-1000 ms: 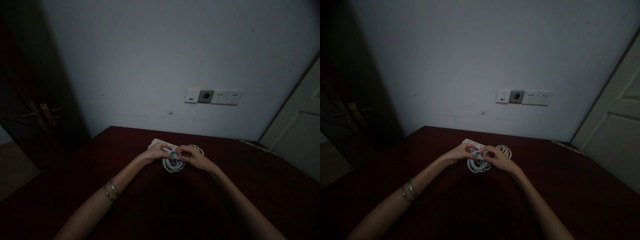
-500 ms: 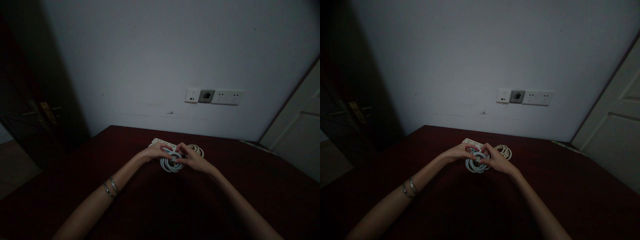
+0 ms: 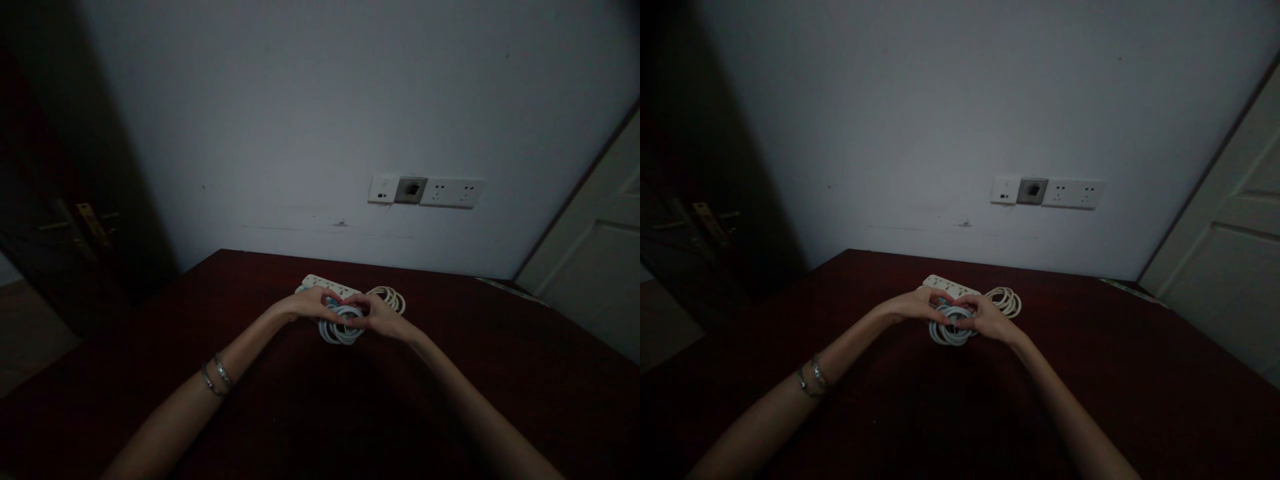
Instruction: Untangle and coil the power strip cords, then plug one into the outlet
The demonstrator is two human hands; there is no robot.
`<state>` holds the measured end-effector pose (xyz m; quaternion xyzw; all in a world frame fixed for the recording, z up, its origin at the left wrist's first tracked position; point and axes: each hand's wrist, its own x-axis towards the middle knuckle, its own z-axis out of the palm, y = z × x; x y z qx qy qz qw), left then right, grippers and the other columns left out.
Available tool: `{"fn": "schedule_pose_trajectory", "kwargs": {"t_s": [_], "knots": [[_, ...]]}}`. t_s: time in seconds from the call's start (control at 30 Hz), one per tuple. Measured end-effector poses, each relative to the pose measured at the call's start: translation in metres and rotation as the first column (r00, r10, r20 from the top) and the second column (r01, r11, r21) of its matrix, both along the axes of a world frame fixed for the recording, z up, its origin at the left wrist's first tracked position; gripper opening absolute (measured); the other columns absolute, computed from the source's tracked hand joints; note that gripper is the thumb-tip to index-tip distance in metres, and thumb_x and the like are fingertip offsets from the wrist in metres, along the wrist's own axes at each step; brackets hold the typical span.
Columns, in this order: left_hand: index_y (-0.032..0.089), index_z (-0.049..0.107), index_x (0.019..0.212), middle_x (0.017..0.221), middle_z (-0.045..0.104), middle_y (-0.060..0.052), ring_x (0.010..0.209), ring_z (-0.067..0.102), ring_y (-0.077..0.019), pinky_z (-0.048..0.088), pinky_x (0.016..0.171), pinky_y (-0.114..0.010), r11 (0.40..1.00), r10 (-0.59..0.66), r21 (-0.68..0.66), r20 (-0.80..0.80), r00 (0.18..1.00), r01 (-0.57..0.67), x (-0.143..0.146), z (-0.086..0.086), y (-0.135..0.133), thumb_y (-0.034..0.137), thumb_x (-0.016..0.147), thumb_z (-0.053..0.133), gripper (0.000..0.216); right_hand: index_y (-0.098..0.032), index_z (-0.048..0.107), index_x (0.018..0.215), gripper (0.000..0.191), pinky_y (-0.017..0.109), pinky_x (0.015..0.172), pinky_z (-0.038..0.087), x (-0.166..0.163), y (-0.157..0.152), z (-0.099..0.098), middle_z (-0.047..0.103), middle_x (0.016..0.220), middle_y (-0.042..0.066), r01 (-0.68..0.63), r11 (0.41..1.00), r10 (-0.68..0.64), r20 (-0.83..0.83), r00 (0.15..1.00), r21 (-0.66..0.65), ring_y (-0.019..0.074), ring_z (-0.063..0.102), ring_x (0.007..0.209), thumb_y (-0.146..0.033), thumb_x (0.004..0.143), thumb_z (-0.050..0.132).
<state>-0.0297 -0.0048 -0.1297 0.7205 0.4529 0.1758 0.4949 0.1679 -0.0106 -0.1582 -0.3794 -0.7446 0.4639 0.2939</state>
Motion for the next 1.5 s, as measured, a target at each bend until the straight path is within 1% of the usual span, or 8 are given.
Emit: {"fn": "schedule_pose_trajectory", "kwargs": {"t_s": [0.2,0.33,0.47,0.7,0.93,1.07,1.23,1.5], "knots": [[0.012,0.063,0.098,0.076,0.06,-0.003,0.066,0.054,-0.0098,0.045,0.061,-0.022,0.986,0.005,-0.168,0.114,0.993,0.014,0.0,-0.002,0.002,0.027,0.07,0.06,0.032,-0.013,0.065,0.083,0.023,0.028,0.067,0.046,0.007,0.007,-0.003,0.064,0.076,0.003,0.081,0.992,-0.088,0.069,0.994,0.099,0.0173,0.059,0.072,-0.019,0.061,0.064],[0.011,0.063,0.098,0.072,0.062,-0.002,0.064,0.057,-0.009,0.047,0.063,-0.022,0.977,0.041,-0.211,0.117,0.992,-0.016,0.0,-0.006,0.005,0.014,0.067,0.059,0.031,-0.013,0.064,0.08,0.021,0.027,0.065,0.045,0.009,0.01,-0.007,0.063,0.073,0.001,0.075,0.989,-0.086,0.079,0.993,0.128,0.016,0.057,0.069,-0.016,0.06,0.06],[0.011,0.064,0.095,0.072,0.064,-0.003,0.063,0.059,-0.0101,0.05,0.066,-0.026,0.962,0.028,-0.271,0.174,0.984,0.021,-0.003,-0.012,0.01,0.016,0.068,0.06,0.028,-0.014,0.065,0.078,0.02,0.027,0.066,0.045,0.011,0.008,-0.003,0.064,0.073,0.002,0.078,0.983,-0.094,0.088,0.992,0.169,0.0171,0.058,0.072,-0.014,0.061,0.056],[0.009,0.064,0.084,0.072,0.063,-0.005,0.065,0.059,-0.012,0.05,0.067,-0.028,0.949,0.064,-0.315,0.22,0.973,0.009,-0.008,-0.021,0.016,0.028,0.073,0.06,0.022,-0.016,0.069,0.093,0.033,0.032,0.081,0.044,0.021,0.008,0.009,0.066,0.092,0.006,0.094,0.939,-0.12,0.058,0.991,0.33,0.0193,0.06,0.087,-0.014,0.068,0.048],[0.015,0.059,0.109,0.086,0.065,-0.008,0.064,0.061,-0.0129,0.05,0.066,-0.032,0.925,0.007,-0.371,0.248,0.969,0.088,-0.007,-0.014,0.014,0.026,0.079,0.049,0.034,-0.018,0.063,0.109,0.037,0.033,0.082,0.043,0.022,0.007,0.003,0.063,0.094,0.007,0.021,0.897,-0.102,0.161,0.982,0.442,0.019,0.058,0.087,-0.018,0.074,0.052],[0.019,0.057,0.115,0.088,0.065,-0.005,0.067,0.061,-0.0116,0.05,0.067,-0.03,0.937,-0.052,-0.329,0.203,0.978,0.118,-0.006,-0.013,0.012,0.016,0.072,0.053,0.043,-0.018,0.063,0.109,0.035,0.033,0.084,0.042,0.016,0.002,0.004,0.063,0.101,0.008,-0.057,0.9,-0.024,0.178,0.984,0.432,0.0199,0.058,0.093,-0.02,0.076,0.053],[0.019,0.058,0.112,0.089,0.063,-0.003,0.068,0.06,-0.0102,0.05,0.066,-0.027,0.951,-0.164,-0.236,0.17,0.972,0.202,-0.006,-0.018,0.01,0.015,0.07,0.057,0.042,-0.016,0.066,0.103,0.033,0.029,0.074,0.045,0.013,0.002,0.001,0.068,0.092,0.007,-0.119,0.934,0.027,0.267,0.963,0.336,0.0198,0.062,0.081,-0.015,0.074,0.051],[0.015,0.057,0.108,0.087,0.062,-0.005,0.075,0.059,-0.0141,0.05,0.059,-0.025,0.982,-0.113,-0.153,0.001,0.994,0.112,-0.009,-0.018,0.012,0.03,0.064,0.067,0.047,-0.016,0.067,0.089,0.025,0.028,0.071,0.044,0.021,0.002,0.01,0.068,0.082,0.004,-0.113,0.924,-0.012,0.323,0.946,0.364,0.0185,0.061,0.077,-0.014,0.071,0.05]]}}
